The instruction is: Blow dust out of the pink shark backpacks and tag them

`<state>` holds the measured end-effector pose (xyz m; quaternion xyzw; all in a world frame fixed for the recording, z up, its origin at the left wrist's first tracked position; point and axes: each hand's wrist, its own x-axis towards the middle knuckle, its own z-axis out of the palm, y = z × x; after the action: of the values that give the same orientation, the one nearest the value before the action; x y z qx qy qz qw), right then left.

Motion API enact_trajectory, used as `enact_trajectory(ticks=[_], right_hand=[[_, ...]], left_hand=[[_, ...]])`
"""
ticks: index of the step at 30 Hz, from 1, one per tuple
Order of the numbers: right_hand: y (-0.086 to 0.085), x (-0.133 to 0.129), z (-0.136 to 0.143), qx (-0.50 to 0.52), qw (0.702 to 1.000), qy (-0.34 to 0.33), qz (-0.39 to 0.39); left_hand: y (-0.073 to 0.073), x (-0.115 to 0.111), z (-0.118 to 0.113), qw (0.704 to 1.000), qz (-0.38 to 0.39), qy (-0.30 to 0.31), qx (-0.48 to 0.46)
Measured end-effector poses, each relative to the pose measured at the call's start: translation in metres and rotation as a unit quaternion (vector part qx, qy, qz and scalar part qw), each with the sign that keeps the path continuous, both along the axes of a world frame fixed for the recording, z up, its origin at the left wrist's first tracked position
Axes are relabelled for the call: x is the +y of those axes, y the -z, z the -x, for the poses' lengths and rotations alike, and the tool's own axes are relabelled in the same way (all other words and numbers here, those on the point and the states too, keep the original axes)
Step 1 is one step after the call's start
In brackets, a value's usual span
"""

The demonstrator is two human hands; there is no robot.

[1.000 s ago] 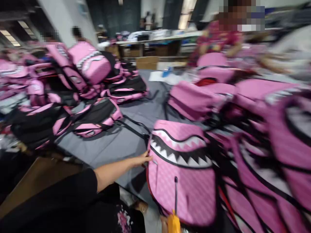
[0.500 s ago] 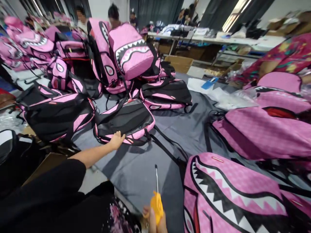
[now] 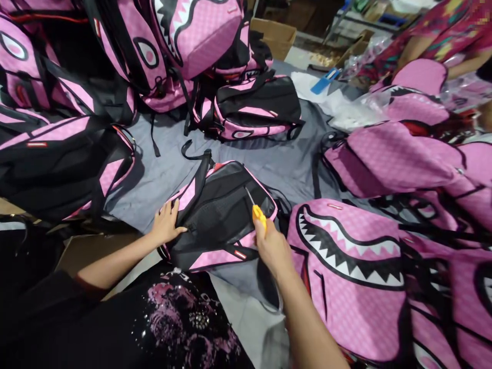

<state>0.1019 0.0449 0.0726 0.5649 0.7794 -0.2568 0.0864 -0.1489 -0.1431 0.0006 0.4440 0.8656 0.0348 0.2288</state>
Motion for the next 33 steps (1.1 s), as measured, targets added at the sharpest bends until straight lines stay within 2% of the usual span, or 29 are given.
enact_trajectory(ticks=[2, 4, 5, 7, 8, 9, 11, 12, 13, 14, 15, 17, 20, 22, 24, 26, 27, 28, 31, 32, 33], right_hand=[[-0.002, 0.017, 0.027, -0.082, 0.996, -0.021, -0.019], [0.002, 0.020, 0.052, -0.138, 0.989, -0.051, -0.023], [0.005, 0.017, 0.060, -0.139, 0.986, -0.089, -0.007], [0.012, 0.010, 0.064, -0.098, 0.977, -0.181, 0.053], [0.014, 0.008, 0.061, -0.075, 0.973, -0.206, 0.077], [0.015, 0.009, 0.054, -0.059, 0.974, -0.204, 0.081], [0.013, 0.015, 0.040, -0.044, 0.988, -0.143, 0.041], [0.010, 0.018, 0.034, -0.038, 0.992, -0.114, 0.024], [0.007, 0.019, 0.030, -0.024, 0.992, -0.114, 0.037], [0.003, 0.018, 0.029, -0.009, 0.987, -0.138, 0.084], [0.000, 0.016, 0.031, 0.006, 0.975, -0.172, 0.144], [-0.006, 0.009, 0.041, 0.025, 0.955, -0.202, 0.217], [-0.011, 0.008, 0.060, 0.022, 0.980, -0.130, 0.152], [-0.016, 0.015, 0.065, 0.010, 0.972, -0.142, 0.187], [-0.023, 0.023, 0.061, 0.008, 0.948, -0.198, 0.249], [-0.032, 0.030, 0.048, 0.005, 0.963, -0.188, 0.192], [-0.037, 0.031, 0.040, -0.002, 0.975, -0.165, 0.146], [-0.041, 0.032, 0.031, -0.013, 0.980, -0.151, 0.130], [-0.046, 0.035, 0.005, -0.060, 0.952, -0.192, 0.232], [-0.045, 0.037, -0.003, -0.081, 0.949, -0.198, 0.232], [-0.044, 0.041, -0.010, -0.109, 0.957, -0.188, 0.192]], left_hand=[[0.011, 0.000, 0.000, 1.000, 0.009, -0.003, 0.029], [0.015, -0.001, -0.008, 0.999, -0.034, -0.022, 0.030], [0.015, -0.002, -0.011, 0.997, -0.062, -0.038, 0.004], [0.012, -0.007, -0.015, 0.984, -0.116, -0.064, -0.122], [0.011, -0.011, -0.013, 0.962, -0.137, -0.080, -0.221], [0.011, -0.014, -0.011, 0.925, -0.150, -0.107, -0.332], [0.015, -0.018, -0.004, 0.809, -0.137, -0.196, -0.536], [0.018, -0.018, 0.000, 0.746, -0.113, -0.252, -0.605], [0.022, -0.016, 0.004, 0.695, -0.079, -0.305, -0.647], [0.025, -0.013, 0.007, 0.667, -0.042, -0.343, -0.660], [0.029, -0.009, 0.010, 0.663, -0.011, -0.367, -0.653], [0.032, 0.000, 0.012, 0.697, 0.022, -0.381, -0.607], [0.029, 0.009, 0.002, 0.755, 0.015, -0.378, -0.536], [0.024, 0.009, -0.014, 0.784, -0.008, -0.374, -0.495], [0.020, 0.008, -0.034, 0.870, -0.042, -0.309, -0.382], [0.019, 0.008, -0.052, 0.961, -0.050, -0.176, -0.207], [0.020, 0.009, -0.059, 0.986, -0.040, -0.104, -0.124], [0.020, 0.010, -0.063, 0.996, -0.023, -0.049, -0.064], [0.012, 0.012, -0.072, 1.000, -0.007, 0.018, -0.011], [0.007, 0.011, -0.077, 0.999, -0.022, 0.026, -0.006], [0.000, 0.009, -0.085, 0.998, -0.045, 0.043, -0.006]])
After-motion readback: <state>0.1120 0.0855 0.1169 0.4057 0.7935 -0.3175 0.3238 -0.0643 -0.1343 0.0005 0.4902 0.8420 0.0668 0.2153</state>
